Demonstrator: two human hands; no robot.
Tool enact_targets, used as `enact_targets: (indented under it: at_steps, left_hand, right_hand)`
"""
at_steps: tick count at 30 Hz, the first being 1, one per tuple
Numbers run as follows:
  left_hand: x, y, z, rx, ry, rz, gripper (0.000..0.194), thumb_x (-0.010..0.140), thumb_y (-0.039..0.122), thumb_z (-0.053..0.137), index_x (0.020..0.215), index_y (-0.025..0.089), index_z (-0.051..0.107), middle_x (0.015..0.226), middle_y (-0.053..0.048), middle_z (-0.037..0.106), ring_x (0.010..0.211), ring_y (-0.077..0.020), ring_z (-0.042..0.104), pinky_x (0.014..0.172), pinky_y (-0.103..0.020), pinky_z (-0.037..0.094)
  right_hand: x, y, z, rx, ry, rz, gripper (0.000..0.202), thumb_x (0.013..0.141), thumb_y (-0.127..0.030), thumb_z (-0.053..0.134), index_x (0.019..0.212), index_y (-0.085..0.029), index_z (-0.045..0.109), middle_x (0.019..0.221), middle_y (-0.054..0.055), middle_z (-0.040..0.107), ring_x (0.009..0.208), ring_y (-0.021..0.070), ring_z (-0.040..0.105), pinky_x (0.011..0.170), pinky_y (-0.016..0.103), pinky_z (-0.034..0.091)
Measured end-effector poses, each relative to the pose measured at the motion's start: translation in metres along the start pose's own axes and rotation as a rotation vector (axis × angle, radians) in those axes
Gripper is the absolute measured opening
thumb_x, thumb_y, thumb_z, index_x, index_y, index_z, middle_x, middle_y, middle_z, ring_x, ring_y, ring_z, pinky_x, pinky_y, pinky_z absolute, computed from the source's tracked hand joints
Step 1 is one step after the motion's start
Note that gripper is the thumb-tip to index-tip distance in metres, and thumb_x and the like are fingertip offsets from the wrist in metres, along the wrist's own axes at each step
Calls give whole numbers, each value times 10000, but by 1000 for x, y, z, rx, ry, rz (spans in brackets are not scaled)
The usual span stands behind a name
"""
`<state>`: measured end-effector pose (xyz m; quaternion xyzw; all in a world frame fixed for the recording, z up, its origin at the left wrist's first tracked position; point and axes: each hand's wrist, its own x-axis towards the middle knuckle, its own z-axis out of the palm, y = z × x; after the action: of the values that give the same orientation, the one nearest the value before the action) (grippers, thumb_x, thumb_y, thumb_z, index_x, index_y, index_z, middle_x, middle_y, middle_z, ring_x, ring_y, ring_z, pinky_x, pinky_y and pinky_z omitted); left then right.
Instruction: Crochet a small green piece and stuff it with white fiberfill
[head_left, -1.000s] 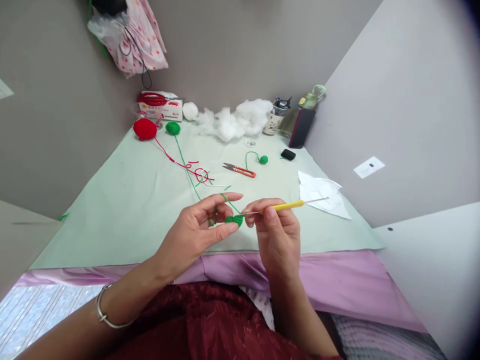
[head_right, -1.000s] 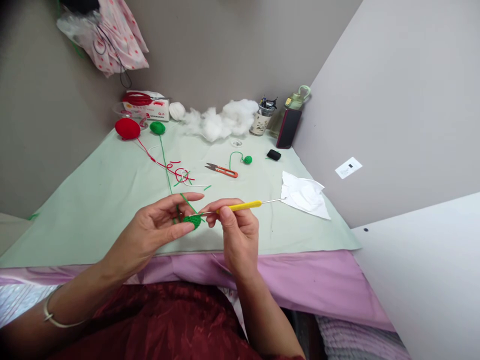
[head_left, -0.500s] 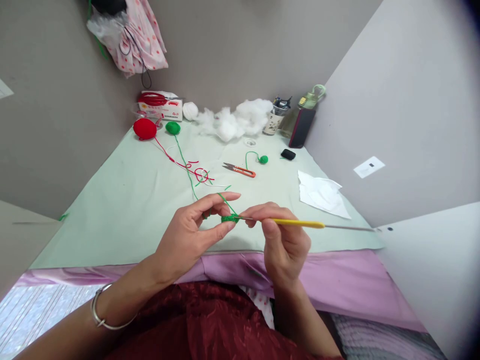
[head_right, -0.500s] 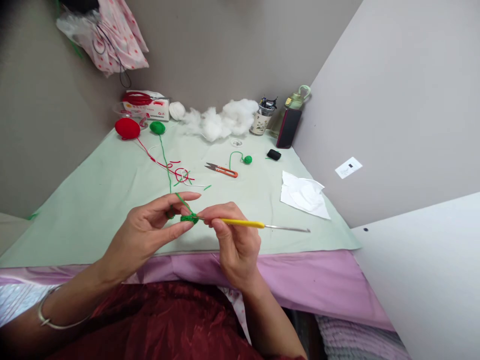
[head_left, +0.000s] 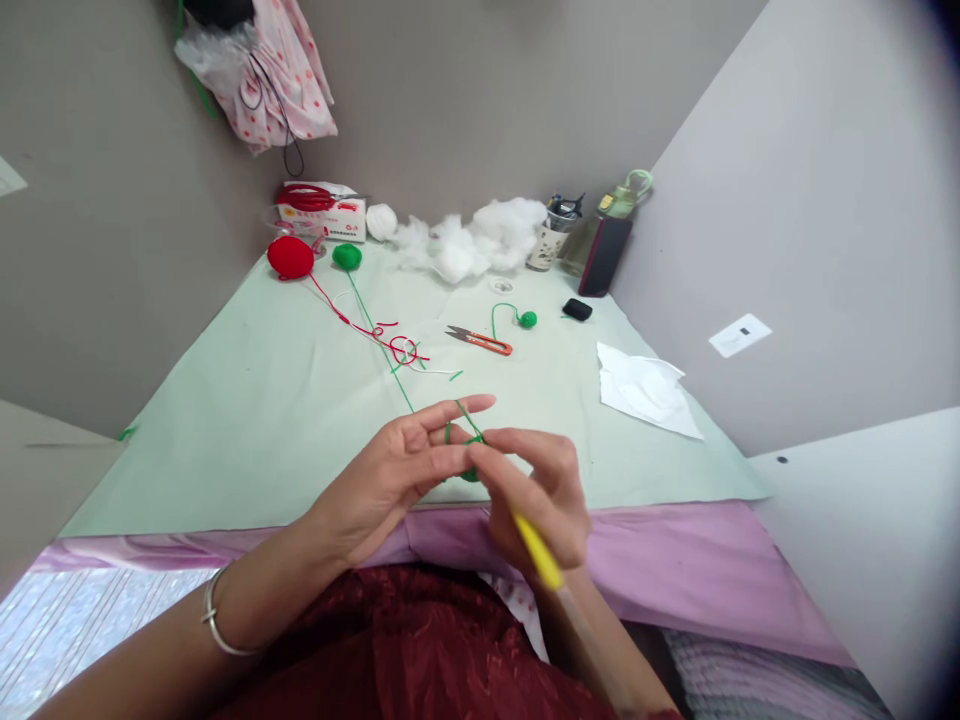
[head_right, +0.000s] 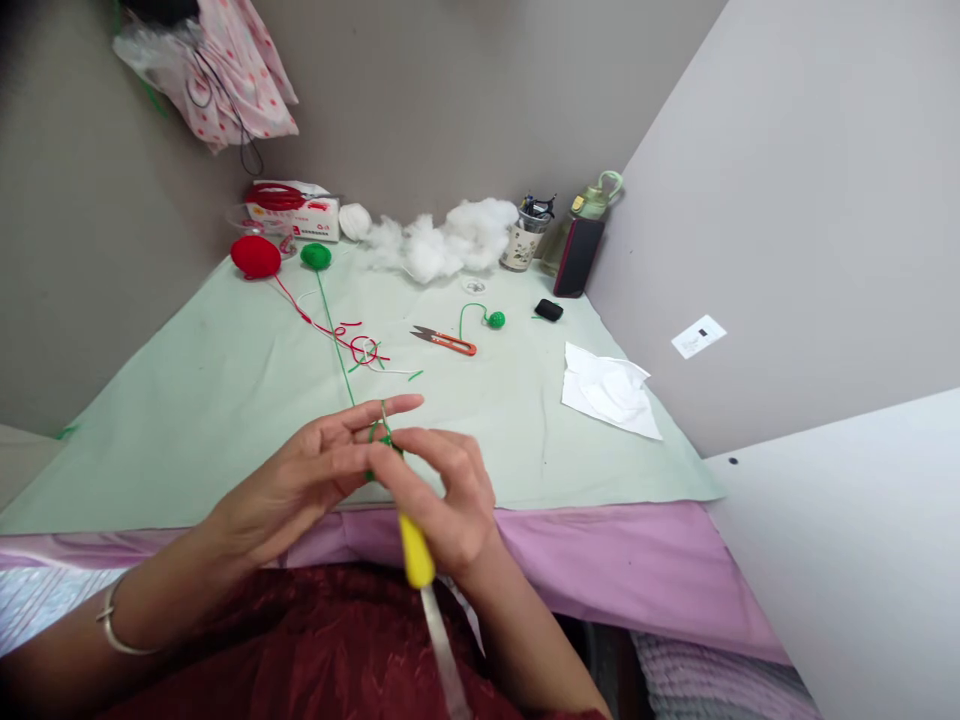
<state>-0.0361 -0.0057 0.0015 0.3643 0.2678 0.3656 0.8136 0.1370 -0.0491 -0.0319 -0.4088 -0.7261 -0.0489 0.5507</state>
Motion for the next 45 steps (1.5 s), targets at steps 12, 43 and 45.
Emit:
enact_targets:
  at_steps: [12,43,45]
  left_hand:
    - [0,-6,3,191,113,225,399,841,268,870,1228,337,803,880,26,692,894,-130,609,934,-263,468]
    - [-5,4,1,383,149,231,369,842,228,838,1204,238,772,870,12,674,850,-140,611,855,-274,508]
    - [-5,5,2,387,146,229,364,842,226,831,1200,233,771,865,13,667,845,-142,606,853,-279,506]
  right_hand:
    - [15,-6,12,388,118,291,216,1022,-146,585,1082,-262,757,950,31,772,803,166,702,690,327,601]
    - [22,1,1,704,88,521,201,1050,-299,569,942,-218,718,866,31,750,689,136,651,658,298,568]
    - [21,2,-2,680,56,468,193,1058,-268,549,964,-226,713,880,29,756,711,142,659,668,304,569]
